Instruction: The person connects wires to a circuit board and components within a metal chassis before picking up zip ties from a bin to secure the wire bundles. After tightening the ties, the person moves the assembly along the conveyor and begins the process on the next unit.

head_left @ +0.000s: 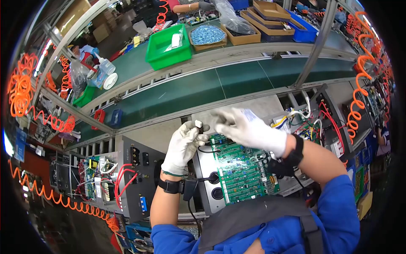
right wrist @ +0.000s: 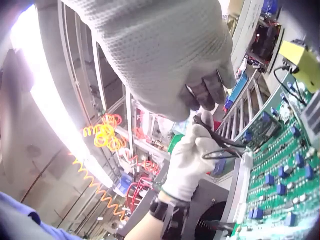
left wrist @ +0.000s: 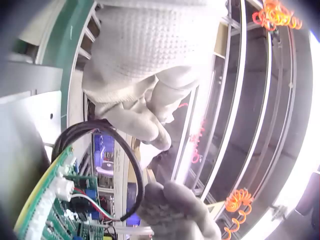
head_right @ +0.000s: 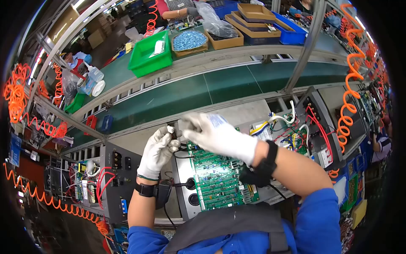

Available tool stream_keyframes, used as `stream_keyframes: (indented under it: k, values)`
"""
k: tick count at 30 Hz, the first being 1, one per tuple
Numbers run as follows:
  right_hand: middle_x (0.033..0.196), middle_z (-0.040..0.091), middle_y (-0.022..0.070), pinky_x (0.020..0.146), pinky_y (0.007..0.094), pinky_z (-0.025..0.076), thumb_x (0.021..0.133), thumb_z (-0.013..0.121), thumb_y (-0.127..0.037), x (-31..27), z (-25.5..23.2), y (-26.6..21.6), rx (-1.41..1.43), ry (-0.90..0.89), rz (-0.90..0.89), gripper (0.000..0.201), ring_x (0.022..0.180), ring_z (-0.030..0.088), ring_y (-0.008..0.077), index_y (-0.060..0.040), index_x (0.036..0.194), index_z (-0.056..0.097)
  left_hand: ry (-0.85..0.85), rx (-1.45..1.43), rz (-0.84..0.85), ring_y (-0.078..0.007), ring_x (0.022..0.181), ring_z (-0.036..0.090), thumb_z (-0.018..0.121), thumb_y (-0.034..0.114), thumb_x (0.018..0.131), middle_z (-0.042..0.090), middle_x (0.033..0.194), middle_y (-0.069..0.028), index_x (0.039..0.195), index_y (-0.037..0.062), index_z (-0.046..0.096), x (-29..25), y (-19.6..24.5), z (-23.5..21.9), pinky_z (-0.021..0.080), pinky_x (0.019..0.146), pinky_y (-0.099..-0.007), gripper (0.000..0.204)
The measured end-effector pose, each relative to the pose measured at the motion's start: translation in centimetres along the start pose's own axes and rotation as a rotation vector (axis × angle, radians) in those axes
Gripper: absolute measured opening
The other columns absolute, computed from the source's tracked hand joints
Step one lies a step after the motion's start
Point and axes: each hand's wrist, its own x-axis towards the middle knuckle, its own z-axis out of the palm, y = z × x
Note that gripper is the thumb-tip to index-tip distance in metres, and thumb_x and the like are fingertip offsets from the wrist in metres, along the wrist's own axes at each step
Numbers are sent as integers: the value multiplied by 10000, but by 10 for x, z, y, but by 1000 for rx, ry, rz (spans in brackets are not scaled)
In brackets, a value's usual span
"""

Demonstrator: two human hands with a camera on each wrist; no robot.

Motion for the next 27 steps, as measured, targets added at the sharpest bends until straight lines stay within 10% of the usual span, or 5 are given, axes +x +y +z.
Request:
stream_keyframes:
  k: [11,17,20,23,27]
  values:
    - [771,651,173,628,381,490,874,596,-192,48,43,0,139,-86,11,214,706,654,298,1,960,625,101,356,34,-23,567,417,695,307,907,553,785,46,1111,11,559,-14,-6,-1,336,515,-175,385]
    - [704,628,68,578,273,472,911,572,-121,52,58,-8,284,-66,177,166,645,577,98,30,951,628,90,438,32,-39,638,452,677,251,921,587,881,44,1123,41,587,-20,-9,-28,354,594,-177,305]
    - [784,662,213,669,382,518,847,576,-256,57,52,-14,229,-120,144,322,751,674,306,35,953,666,25,391,38,-60,670,486,670,251,920,582,897,33,1112,57,598,-25,7,-13,379,619,-190,283]
    - [686,643,102,552,290,474,890,579,-249,57,49,-2,-30,-74,-134,272,615,604,129,12,879,654,65,413,36,-58,644,473,641,247,916,560,795,38,1088,55,605,-25,4,2,366,591,-195,261]
    - [687,647,217,610,402,519,828,596,-245,52,55,-15,72,-37,48,280,676,687,304,31,816,638,124,524,51,-51,640,477,574,196,904,559,780,35,1031,31,587,-22,8,6,368,597,-198,209]
